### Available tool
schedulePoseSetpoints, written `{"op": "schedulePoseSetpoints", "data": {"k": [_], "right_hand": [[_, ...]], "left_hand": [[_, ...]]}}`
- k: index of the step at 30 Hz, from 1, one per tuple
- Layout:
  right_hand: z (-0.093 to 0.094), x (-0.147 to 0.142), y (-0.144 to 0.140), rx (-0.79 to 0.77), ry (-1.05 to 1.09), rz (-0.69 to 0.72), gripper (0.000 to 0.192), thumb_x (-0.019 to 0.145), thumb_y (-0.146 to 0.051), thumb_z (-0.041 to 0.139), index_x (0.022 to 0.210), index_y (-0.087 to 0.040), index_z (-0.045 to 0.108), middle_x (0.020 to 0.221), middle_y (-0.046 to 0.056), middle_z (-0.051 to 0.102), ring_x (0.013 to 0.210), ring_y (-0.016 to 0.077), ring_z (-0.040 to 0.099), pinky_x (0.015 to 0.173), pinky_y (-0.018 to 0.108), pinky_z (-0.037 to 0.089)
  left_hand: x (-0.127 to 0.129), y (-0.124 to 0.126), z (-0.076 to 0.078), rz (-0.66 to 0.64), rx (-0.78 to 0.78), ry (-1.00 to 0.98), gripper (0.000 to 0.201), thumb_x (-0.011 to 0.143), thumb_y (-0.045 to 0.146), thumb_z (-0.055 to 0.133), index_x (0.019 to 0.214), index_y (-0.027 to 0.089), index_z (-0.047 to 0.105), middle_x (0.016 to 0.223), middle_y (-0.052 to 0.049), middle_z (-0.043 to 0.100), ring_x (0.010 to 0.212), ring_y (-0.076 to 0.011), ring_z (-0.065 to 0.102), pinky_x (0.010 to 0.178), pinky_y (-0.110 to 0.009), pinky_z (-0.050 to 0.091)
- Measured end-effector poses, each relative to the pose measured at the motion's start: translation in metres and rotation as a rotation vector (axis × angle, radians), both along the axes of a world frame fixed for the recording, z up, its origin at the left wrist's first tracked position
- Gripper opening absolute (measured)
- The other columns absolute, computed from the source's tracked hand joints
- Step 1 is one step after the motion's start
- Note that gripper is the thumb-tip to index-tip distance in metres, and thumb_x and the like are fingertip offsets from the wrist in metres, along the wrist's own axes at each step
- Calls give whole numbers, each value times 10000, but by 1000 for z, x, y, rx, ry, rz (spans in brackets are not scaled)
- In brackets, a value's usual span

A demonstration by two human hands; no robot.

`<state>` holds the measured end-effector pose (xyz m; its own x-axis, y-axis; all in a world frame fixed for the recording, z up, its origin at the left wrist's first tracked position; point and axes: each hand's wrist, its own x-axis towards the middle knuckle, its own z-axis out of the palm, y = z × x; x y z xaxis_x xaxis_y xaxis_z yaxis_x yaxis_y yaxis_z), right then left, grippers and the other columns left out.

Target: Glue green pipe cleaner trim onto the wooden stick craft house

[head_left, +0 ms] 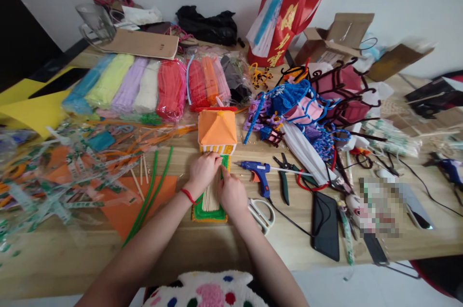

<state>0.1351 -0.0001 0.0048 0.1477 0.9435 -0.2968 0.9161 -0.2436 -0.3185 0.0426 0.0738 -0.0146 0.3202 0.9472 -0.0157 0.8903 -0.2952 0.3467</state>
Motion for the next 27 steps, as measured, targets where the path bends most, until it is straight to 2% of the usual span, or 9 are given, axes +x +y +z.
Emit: {"op": "schedulePoseSetpoints", "data": {"k": [3,7,13,18,22,27], "right_hand": [[-1,0,-1,8,15,0,484,890,-151,391,1371,-181,434,924,127,678,823,211,680,697,287,497],[-2,0,-3,5,33,-3,491,891,-164,398,1381,-163,428,937,136,674,829,211,679,712,290,497],[-3,-2,-4,14,55,-41,500,878,-170,409,1377,-169,443,973,141,675,822,215,677,708,295,495],[-5,5,-4,86,172,-65,492,841,-132,425,1325,-156,511,947,130,699,837,204,674,737,267,481],[-4,14,-12,145,265,-90,462,841,-128,411,1277,-141,563,931,109,717,796,186,676,723,238,477],[-2,15,-24,144,238,-82,445,856,-139,409,1261,-186,586,960,82,714,832,173,674,745,220,469]], "left_hand": [[-2,1,-2,-17,-1,-23,211,920,274,477,936,190,669,938,-57,717,870,-188,663,674,-258,438],[-2,1,-1,-5,-5,-32,222,914,280,477,917,188,679,916,-59,722,835,-195,667,640,-264,427],[1,3,1,100,-29,-59,231,886,309,503,885,210,711,798,-58,726,728,-199,667,544,-263,375],[1,3,0,148,-37,-106,209,862,338,534,850,242,720,706,-24,706,644,-186,647,494,-267,324],[-1,-2,-1,130,-6,-156,200,876,310,533,864,216,709,750,-28,692,681,-167,635,546,-260,371],[-10,-10,-5,17,60,-217,203,900,264,506,929,227,704,924,-33,654,804,-141,604,696,-246,431]]}}
